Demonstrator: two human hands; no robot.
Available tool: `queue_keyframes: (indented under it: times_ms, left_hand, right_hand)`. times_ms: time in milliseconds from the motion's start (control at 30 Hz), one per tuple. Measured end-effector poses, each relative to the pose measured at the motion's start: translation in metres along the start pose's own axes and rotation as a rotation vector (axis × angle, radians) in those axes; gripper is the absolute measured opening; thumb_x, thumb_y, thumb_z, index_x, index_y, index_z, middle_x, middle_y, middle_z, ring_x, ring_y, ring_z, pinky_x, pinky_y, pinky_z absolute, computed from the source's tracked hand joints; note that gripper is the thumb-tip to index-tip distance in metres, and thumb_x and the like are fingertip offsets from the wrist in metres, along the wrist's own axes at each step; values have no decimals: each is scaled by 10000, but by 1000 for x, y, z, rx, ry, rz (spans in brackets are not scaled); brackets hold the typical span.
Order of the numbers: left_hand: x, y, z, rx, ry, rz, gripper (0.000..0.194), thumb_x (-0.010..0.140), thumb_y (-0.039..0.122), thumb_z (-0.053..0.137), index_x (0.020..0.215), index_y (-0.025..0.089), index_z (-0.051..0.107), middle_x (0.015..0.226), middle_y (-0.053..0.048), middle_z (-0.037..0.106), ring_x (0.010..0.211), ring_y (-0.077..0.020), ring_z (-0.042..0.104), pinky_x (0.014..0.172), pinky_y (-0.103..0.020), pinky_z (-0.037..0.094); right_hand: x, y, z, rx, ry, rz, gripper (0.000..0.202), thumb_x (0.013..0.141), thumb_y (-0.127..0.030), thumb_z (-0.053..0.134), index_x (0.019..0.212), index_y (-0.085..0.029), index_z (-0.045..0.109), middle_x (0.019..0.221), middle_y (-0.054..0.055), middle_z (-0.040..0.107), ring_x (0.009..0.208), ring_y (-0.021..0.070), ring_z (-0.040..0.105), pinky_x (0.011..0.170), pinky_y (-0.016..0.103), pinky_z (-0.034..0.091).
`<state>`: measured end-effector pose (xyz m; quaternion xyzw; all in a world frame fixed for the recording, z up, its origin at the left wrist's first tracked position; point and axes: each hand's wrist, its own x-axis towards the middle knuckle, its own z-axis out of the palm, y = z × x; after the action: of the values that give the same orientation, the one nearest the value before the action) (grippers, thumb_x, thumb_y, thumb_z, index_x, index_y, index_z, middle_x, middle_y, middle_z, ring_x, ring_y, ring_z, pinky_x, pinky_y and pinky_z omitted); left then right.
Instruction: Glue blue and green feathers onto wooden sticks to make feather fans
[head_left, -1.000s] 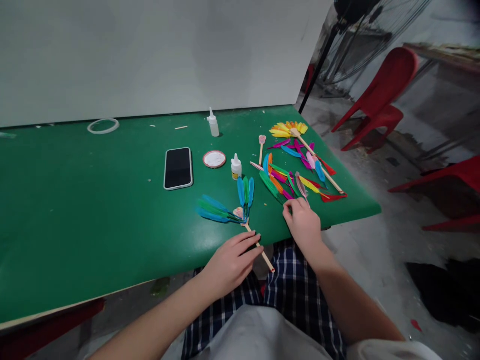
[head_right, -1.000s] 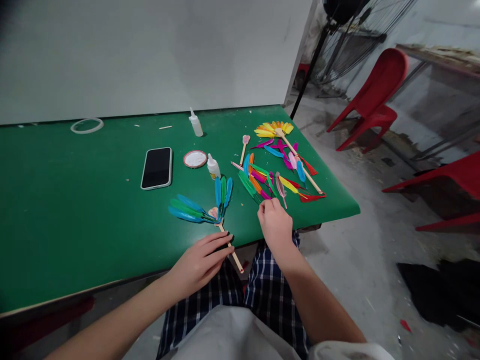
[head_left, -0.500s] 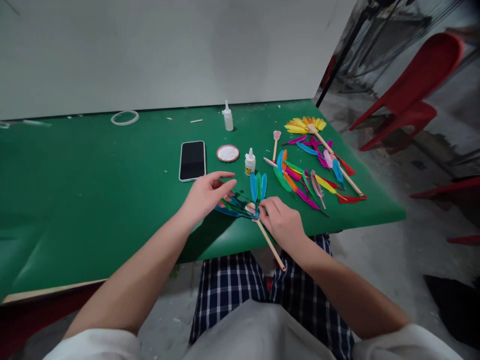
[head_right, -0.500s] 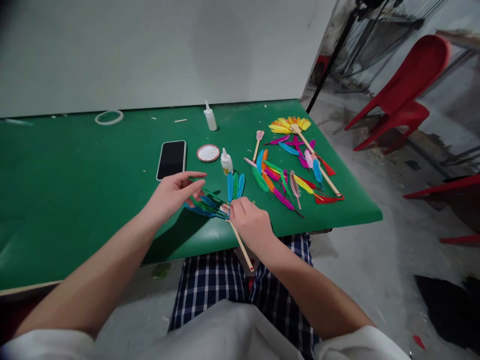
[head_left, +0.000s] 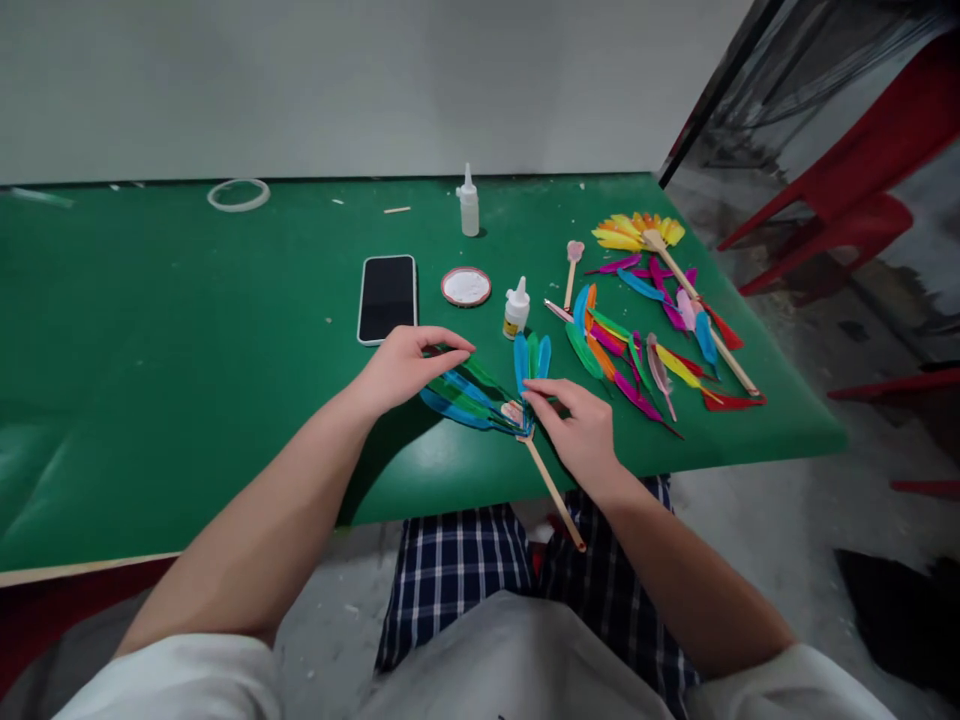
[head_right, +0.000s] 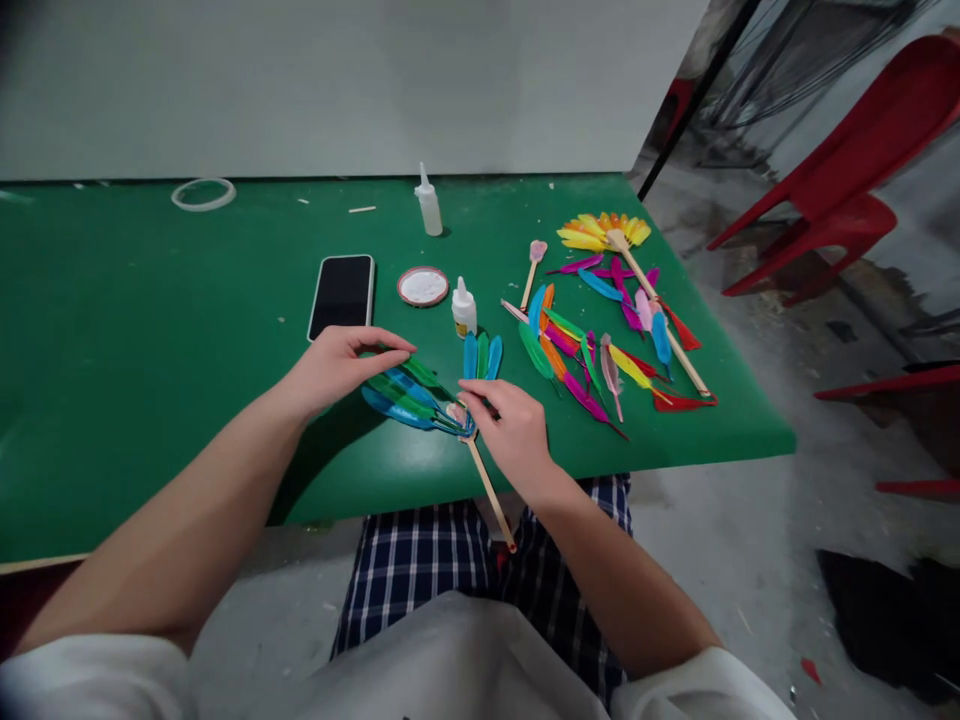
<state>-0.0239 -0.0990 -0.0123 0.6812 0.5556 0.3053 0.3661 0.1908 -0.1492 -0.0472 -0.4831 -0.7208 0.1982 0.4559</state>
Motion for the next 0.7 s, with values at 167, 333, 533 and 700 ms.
queue_keyframes:
  times_ms: [167, 333, 533, 700]
  left_hand:
    - [0, -5, 1, 78, 3, 69, 220, 724, 350, 609, 818, 173, 698, 845, -47, 681, 818, -177, 599, 764, -288, 446]
    - [-1, -4, 6, 130, -22, 123, 332, 738, 339, 592, 1039, 206, 630, 961, -44, 652, 870, -175, 576, 807, -306, 418]
    - [0, -5, 12, 134, -37, 128, 577, 722, 313, 599, 1267, 250, 421, 1106, -37, 574, 861, -166, 534, 785, -305, 396]
    - [0, -6, 12, 129, -30, 120, 581, 722, 303, 599, 1271, 251, 415, 1035, -27, 584, 788, -146, 511, 719, -269, 386]
  right_hand:
    - [-8, 4, -8, -6, 78, 79, 229, 811, -196, 509, 1015, -226, 609, 863, 17, 673, 737, 121, 626, 621, 240, 525]
    - [-17, 12, -17, -155, -60, -138, 302, 779, -105, 471, 1015, -237, 604, 981, 45, 632, 976, 190, 556, 856, 385, 471]
    - [-22, 15, -21, -190, -148, -156, 319, 738, -63, 434, 898, -236, 650, 1034, 57, 601, 1087, 239, 488, 918, 471, 420]
    - [-23, 12, -19, -200, -189, -175, 290, 740, -79, 460, 895, -230, 652, 1034, 61, 600, 1100, 243, 473, 915, 466, 426]
